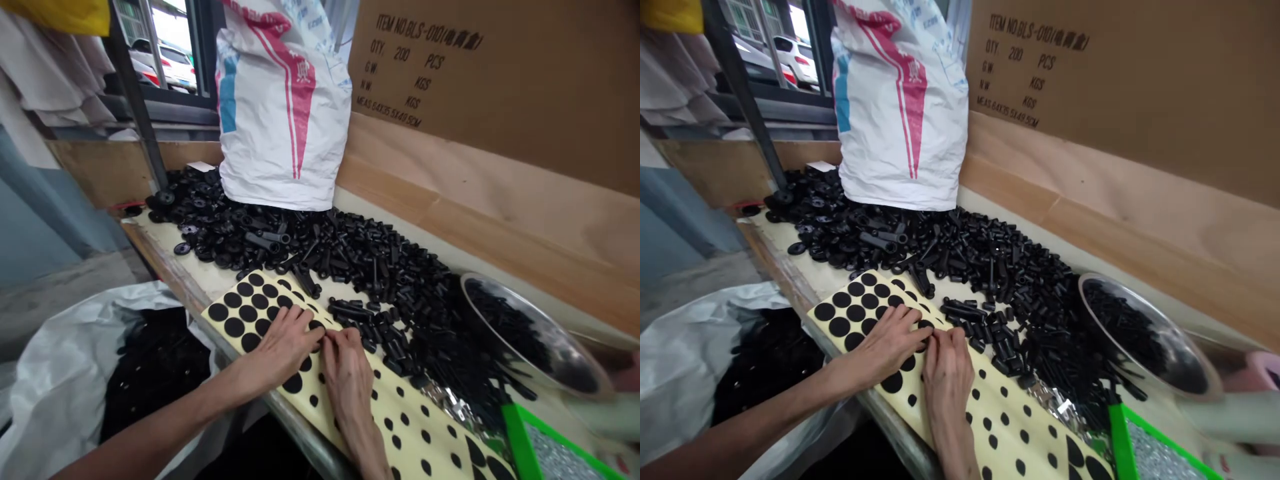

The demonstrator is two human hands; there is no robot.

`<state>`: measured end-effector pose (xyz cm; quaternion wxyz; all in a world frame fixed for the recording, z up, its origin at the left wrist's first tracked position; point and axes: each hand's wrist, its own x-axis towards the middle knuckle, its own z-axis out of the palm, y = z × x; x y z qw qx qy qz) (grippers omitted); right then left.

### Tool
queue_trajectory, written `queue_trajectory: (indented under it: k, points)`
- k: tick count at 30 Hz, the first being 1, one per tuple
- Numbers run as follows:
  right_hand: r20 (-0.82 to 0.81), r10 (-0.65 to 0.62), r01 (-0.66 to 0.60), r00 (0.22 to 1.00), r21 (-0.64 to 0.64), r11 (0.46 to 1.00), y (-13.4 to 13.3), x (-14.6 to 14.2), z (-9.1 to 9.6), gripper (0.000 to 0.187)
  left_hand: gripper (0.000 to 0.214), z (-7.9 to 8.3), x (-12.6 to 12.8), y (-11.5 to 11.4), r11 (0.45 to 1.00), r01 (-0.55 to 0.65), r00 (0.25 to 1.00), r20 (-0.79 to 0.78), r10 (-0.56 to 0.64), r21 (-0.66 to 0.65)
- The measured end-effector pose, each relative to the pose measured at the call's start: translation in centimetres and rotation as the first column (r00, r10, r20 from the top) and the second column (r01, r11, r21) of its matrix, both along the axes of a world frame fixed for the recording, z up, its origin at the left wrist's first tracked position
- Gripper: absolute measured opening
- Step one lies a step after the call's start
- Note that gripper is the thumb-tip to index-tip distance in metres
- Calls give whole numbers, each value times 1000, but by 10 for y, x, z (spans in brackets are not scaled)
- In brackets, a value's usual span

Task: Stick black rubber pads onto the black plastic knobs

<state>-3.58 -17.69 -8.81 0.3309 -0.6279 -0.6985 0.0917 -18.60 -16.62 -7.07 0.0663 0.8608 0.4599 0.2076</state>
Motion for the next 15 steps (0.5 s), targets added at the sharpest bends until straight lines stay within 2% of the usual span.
queue_trajectory:
  k: [4,9,15]
  points:
    - [-94,-46,42,995,-47,998,4,0,-4,22,24,0,-6,-1,999,-32,999,2,32,28]
    - [-180,-92,82,979,-65,995,2,-2,-6,30,26,0,-6,-1,1000,-4,1000,-27,5,29]
    - [-295,-28,-19,955,-155,988,4,-2,-2,22,23,-6,-3,2,1000,-23,998,-55,24,10]
